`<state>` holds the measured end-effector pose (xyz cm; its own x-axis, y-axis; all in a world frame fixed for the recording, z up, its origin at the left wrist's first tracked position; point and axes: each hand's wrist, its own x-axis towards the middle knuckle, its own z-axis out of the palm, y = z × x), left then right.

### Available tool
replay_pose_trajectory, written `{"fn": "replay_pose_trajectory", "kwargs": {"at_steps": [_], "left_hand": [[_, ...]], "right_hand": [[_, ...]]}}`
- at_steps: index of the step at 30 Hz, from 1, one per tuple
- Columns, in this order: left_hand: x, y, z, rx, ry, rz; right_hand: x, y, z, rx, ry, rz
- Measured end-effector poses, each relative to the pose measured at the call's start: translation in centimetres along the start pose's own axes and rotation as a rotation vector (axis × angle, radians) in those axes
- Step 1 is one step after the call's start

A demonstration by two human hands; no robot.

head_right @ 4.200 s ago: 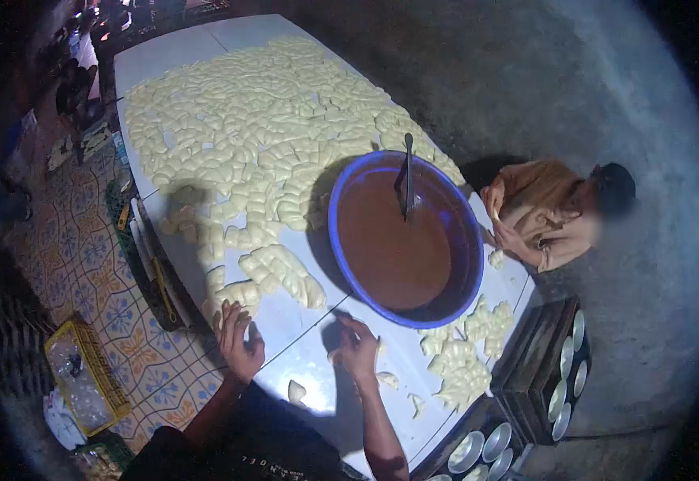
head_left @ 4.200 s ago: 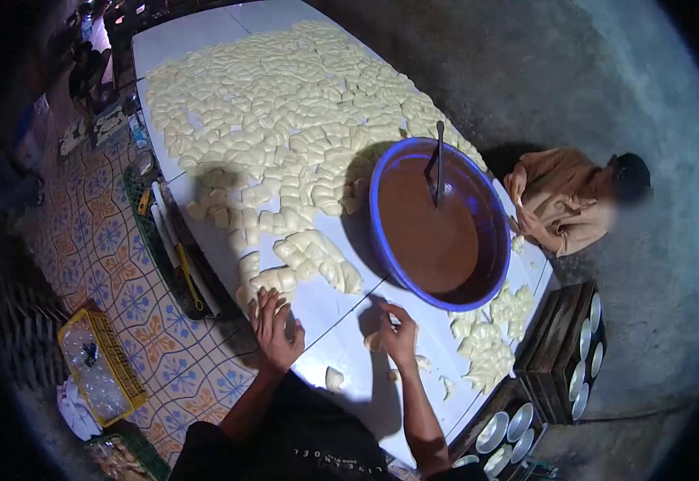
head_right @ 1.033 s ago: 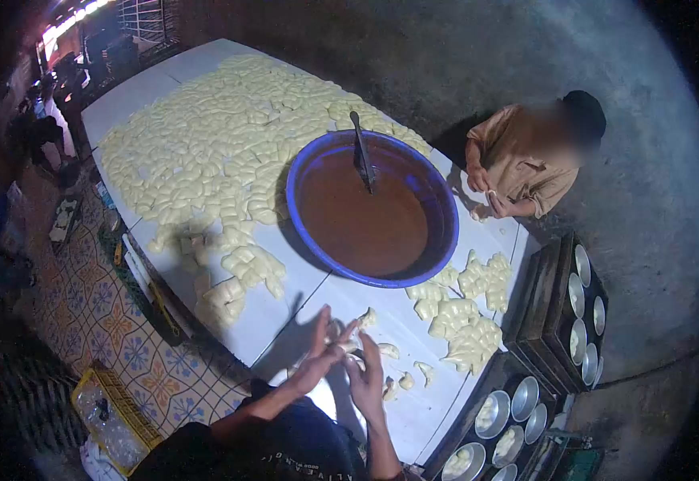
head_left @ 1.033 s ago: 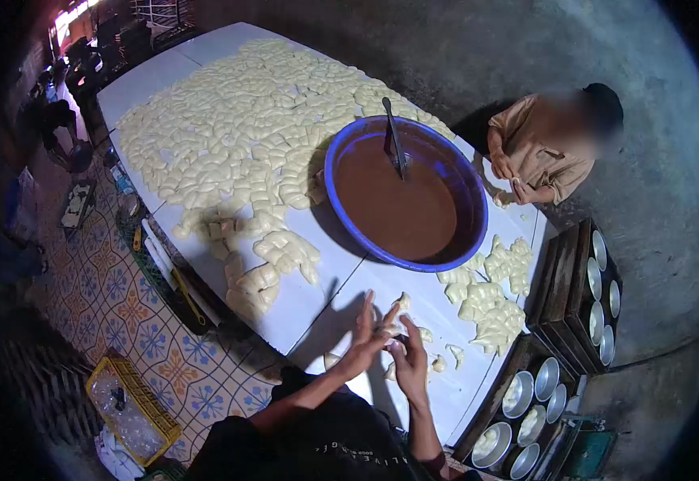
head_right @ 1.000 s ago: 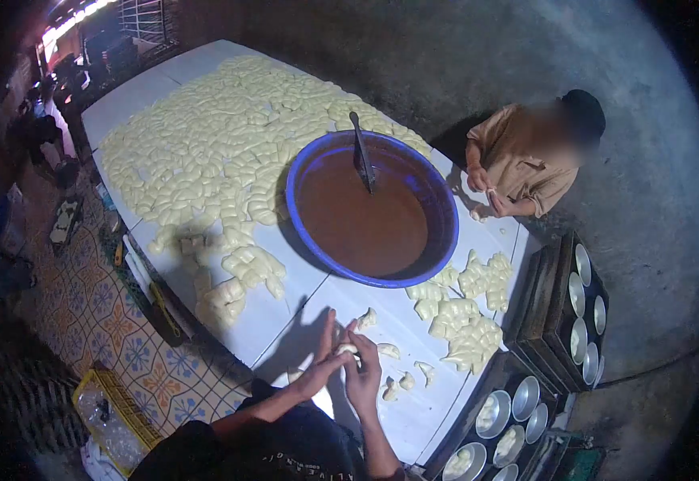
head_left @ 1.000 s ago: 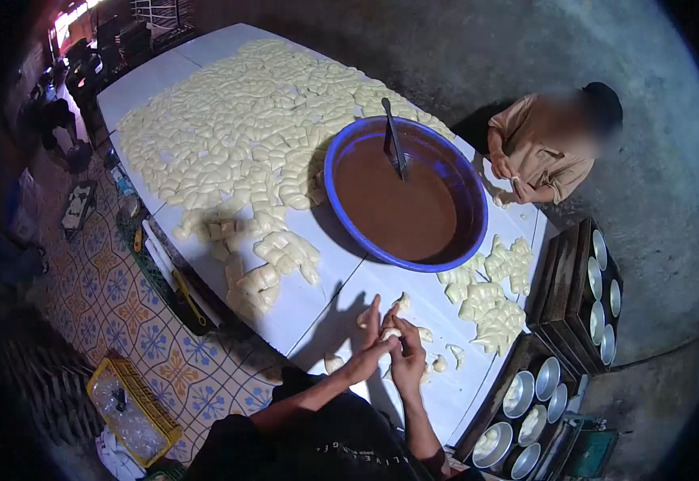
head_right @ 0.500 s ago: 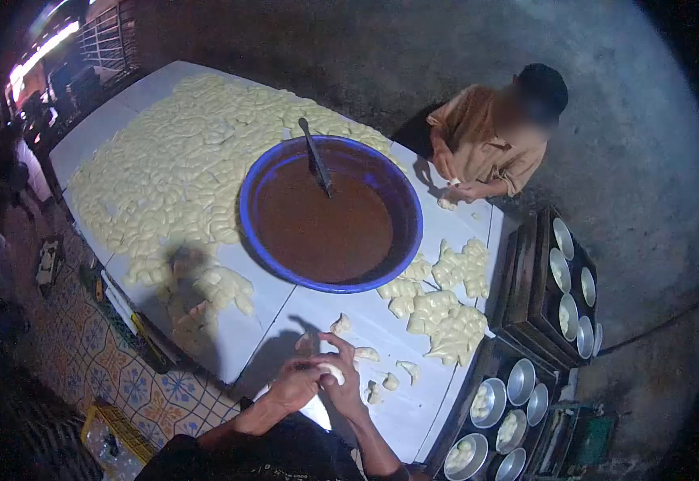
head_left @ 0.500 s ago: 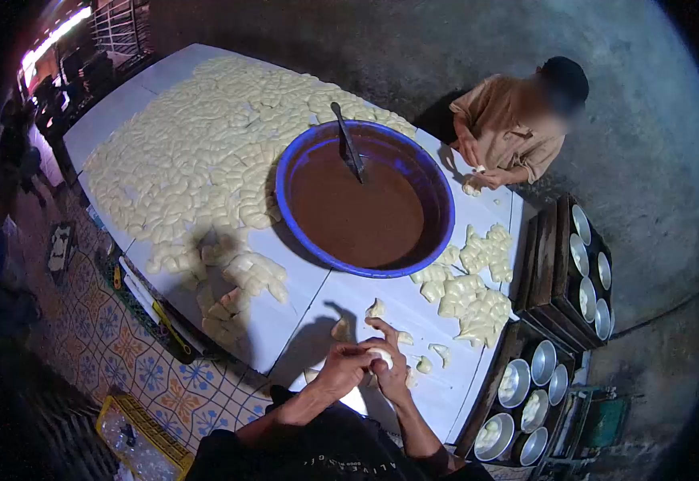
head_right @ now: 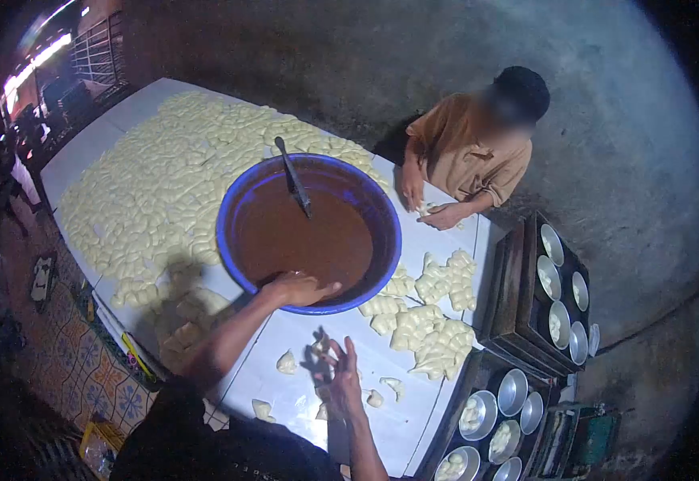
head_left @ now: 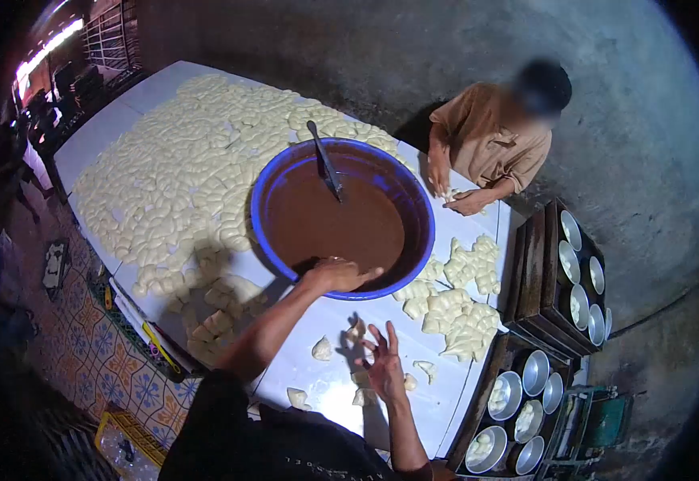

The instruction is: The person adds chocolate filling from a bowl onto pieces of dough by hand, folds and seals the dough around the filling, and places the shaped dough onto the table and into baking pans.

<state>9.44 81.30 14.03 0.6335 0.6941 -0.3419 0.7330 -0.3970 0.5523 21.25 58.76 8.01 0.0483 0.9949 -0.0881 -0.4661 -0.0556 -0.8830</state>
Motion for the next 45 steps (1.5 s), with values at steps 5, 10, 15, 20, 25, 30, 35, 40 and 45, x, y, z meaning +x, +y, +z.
{"fn": "replay_pose_trajectory", "kwargs": {"at_steps": [5, 10, 15, 20, 25, 30, 35, 40, 45], "left_hand": [[-6.3, 3.6, -1.8, 0.164, 0.100, 0.010], [-10.9, 2.9, 2.4, -0.280, 0.547, 0.079], [-13.8, 1.1, 9.2, -1.563, 0.163, -0.085], [-15.9, 1.4, 12.7, -1.643, 0.123, -0.230], [-16.4, 0.4, 16.1, -1.066, 0.459, 0.106], [-17.8, 1.7, 14.7, -1.282, 0.411, 0.105], [-18.1, 0.6, 14.8, -1.200, 0.421, 0.045], [-17.7, 0.9, 16.8, -1.191, 0.646, 0.075], [-19.7, -1.4, 16.6, -1.115, 0.419, 0.237]], "right_hand": [[-0.4, 1.1, -0.1, 0.138, 0.052, 0.032], [0.1, 1.2, 1.7, 0.108, 0.093, 0.105], [-0.4, 1.4, 3.3, 0.466, 0.271, 0.226], [-2.8, 2.2, 5.0, -0.725, 0.257, -0.273], [-3.6, 1.2, 3.8, -0.948, 0.101, -0.403], [-3.5, -0.1, 4.5, -0.539, 0.246, -0.351], [-3.9, -0.1, 5.3, -0.763, 0.049, -0.357], [-5.0, 2.4, 3.7, -0.656, 0.148, -0.086], [-3.5, 2.1, 3.1, -0.462, -0.254, 0.289]]}}
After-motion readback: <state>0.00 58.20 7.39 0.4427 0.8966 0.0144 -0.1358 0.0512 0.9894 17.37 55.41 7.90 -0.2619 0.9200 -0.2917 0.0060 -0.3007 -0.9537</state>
